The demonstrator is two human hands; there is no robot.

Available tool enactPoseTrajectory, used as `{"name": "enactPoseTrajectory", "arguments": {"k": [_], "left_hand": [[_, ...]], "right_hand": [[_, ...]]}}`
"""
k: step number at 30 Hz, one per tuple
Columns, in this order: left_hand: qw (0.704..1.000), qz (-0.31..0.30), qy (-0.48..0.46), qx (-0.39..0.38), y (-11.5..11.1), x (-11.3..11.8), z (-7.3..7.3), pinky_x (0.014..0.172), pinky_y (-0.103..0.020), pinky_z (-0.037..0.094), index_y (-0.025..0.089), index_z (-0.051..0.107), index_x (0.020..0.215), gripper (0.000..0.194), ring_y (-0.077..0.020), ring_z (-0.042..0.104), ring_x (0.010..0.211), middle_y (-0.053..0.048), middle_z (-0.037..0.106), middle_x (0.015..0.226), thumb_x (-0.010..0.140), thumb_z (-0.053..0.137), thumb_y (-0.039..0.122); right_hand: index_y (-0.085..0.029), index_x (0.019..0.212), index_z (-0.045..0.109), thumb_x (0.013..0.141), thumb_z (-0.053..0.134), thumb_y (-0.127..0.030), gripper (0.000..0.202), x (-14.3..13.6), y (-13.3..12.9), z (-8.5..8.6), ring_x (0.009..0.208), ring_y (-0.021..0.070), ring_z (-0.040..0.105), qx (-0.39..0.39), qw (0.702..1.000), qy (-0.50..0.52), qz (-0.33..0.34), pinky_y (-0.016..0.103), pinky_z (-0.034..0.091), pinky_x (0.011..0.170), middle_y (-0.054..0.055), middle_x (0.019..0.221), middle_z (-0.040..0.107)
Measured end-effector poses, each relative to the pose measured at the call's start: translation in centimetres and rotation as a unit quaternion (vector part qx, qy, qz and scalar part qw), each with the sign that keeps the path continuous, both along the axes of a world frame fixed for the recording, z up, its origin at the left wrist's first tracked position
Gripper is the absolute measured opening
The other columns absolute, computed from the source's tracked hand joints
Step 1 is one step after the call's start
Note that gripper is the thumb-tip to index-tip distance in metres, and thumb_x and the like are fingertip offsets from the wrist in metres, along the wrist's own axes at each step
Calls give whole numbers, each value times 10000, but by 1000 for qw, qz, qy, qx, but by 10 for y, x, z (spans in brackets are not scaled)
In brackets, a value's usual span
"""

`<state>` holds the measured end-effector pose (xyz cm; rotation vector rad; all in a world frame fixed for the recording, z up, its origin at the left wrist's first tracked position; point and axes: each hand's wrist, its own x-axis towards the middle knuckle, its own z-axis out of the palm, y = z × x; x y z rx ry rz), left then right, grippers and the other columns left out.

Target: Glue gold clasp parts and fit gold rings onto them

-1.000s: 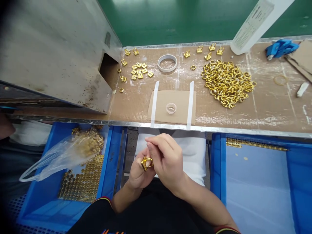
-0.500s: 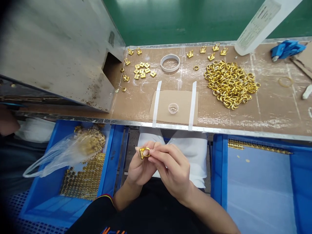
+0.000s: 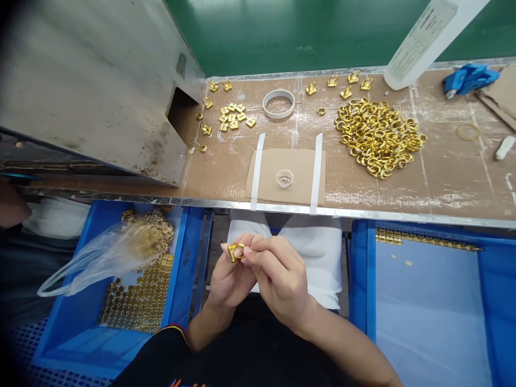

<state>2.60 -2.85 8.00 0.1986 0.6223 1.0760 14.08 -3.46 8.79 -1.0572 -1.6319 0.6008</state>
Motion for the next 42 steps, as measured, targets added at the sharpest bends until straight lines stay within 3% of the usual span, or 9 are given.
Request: {"name": "enactPoseTrajectory", "arguments": {"k": [9, 17, 27, 35, 42], "left_hand": [[999, -3, 34, 14, 2, -5, -2, 619, -237, 377, 198, 392, 625, 606, -138, 311, 660, 31, 285, 705, 721, 831, 605], [1000, -11, 13, 21, 4, -4, 0, 626, -224, 364, 189, 383, 625, 608, -132, 306, 663, 29, 296, 701, 729, 836, 581], [998, -19, 36, 39, 1, -6, -3, 611, -237, 370, 191, 384, 627, 623, -126, 313, 635, 29, 320, 688, 729, 804, 639], [999, -21, 7, 37, 2, -8, -4, 590, -210, 356, 184, 387, 628, 610, -110, 287, 612, 40, 305, 681, 726, 832, 590], [998, -26, 48, 39, 1, -8, -5, 649, -246, 394, 188, 387, 619, 634, -131, 366, 660, 25, 354, 681, 702, 826, 637]], "right_hand": [[-215, 1021, 725, 907, 707, -73, 183, 3, 5, -4, 808, 183, 714, -52, 995, 76, 29, 299, 615, 703, 53, 909, 724], [-241, 1149, 726, 926, 707, -117, 256, 2, 3, -7, 797, 192, 718, 5, 999, 38, -2, 309, 612, 660, 57, 913, 742], [-256, 1108, 763, 910, 700, -73, 277, 1, -2, -3, 747, 176, 713, -13, 1000, 25, -6, 290, 608, 625, 45, 876, 727], [-230, 1061, 763, 904, 701, -54, 243, -1, -2, -1, 722, 170, 702, -10, 1000, 29, 6, 287, 597, 611, 49, 874, 736], [-231, 1018, 775, 931, 716, -181, 116, 9, 7, 4, 776, 190, 724, -115, 986, 106, 66, 311, 627, 682, 55, 883, 750]]}}
